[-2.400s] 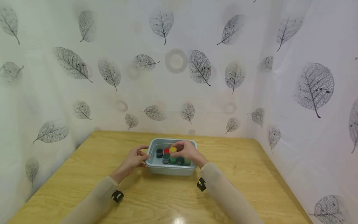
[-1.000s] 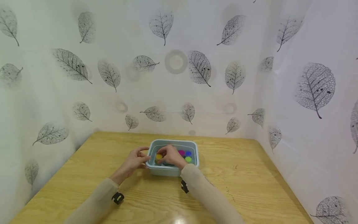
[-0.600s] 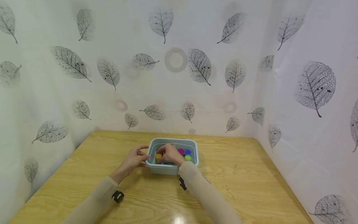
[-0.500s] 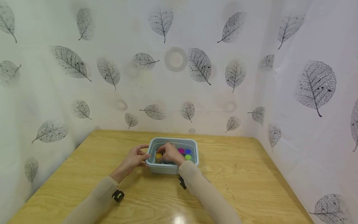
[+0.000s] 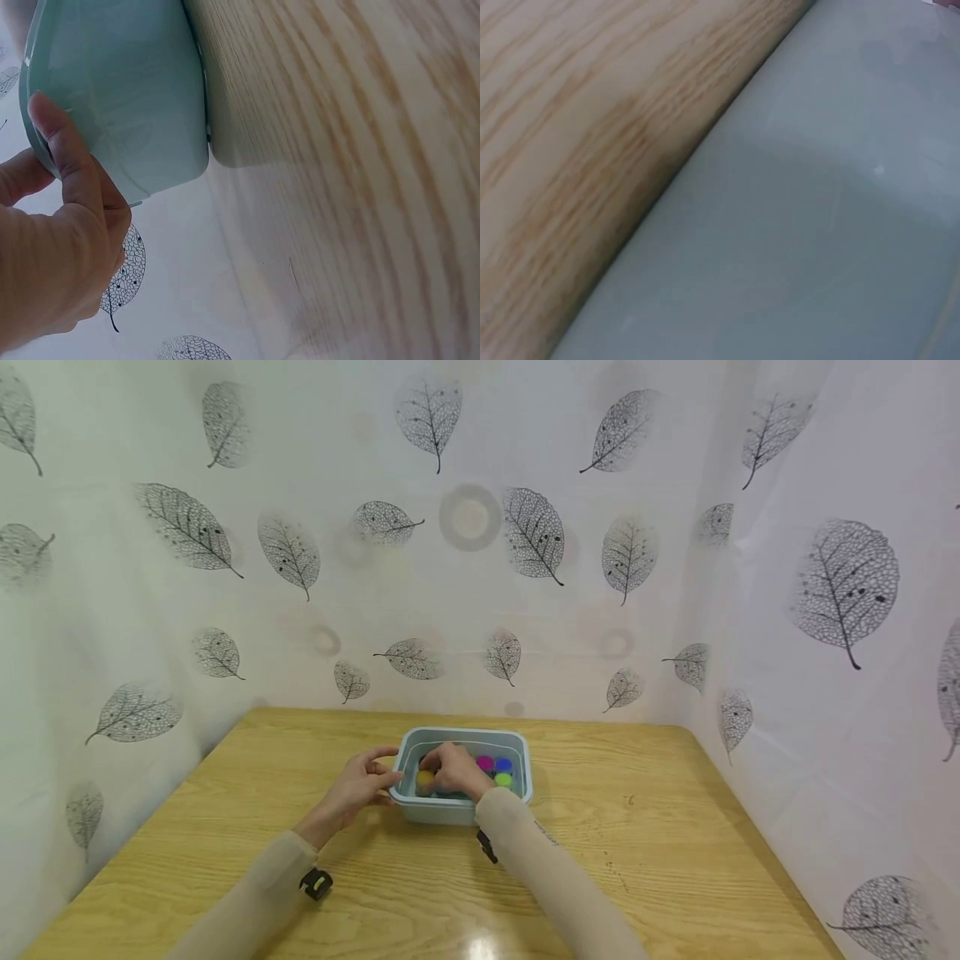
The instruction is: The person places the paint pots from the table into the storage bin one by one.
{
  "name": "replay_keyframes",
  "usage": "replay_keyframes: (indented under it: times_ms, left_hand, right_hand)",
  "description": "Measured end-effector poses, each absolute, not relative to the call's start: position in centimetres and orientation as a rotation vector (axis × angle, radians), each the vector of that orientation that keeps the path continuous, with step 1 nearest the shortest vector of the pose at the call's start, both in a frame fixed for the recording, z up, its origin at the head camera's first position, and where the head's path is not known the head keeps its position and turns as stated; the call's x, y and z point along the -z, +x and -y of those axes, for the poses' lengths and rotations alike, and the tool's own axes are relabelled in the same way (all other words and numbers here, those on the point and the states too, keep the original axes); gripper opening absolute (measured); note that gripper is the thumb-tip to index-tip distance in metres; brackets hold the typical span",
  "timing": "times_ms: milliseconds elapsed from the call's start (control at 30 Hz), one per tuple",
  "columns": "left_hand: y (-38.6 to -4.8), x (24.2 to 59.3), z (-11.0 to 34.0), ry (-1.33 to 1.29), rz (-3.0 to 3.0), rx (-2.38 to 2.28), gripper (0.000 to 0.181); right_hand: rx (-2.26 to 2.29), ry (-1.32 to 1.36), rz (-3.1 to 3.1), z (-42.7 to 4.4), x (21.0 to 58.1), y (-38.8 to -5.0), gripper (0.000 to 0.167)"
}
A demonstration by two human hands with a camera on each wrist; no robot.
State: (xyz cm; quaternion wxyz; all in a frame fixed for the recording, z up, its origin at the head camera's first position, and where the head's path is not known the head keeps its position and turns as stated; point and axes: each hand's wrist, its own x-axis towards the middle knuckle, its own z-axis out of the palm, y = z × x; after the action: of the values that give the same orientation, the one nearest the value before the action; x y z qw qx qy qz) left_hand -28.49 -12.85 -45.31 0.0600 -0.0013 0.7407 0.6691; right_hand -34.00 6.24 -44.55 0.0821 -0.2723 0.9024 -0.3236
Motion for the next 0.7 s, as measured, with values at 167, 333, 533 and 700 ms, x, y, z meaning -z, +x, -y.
replay_keyframes:
  times_ms: [167,333,533,700]
  left_hand:
    - [-28.5,45.3,13.0,0.008,-2.25,-2.019,0.052]
    - [-28.5,45.2,13.0,0.011,-2.254,-2.016,0.052]
    - [-28.5,45.2,12.9,0.001,-2.24,-2.02,0.052]
    - [-28.5,45.3,12.9,0.002,-2.231,-2.025,0.053]
  right_hand:
    - [0.986,-0.803,-2.679,-6.2,44.5,-34.0,0.04]
    - [0.992,-0.788,-2.678,-6.2,44.5,-34.1,0.04]
    - [1.039,-0.785,-2.66,-6.4,44.5,-34.0,0.039]
    - [1.112,-0.763,-2.623,-7.4,44.5,-33.8,0.036]
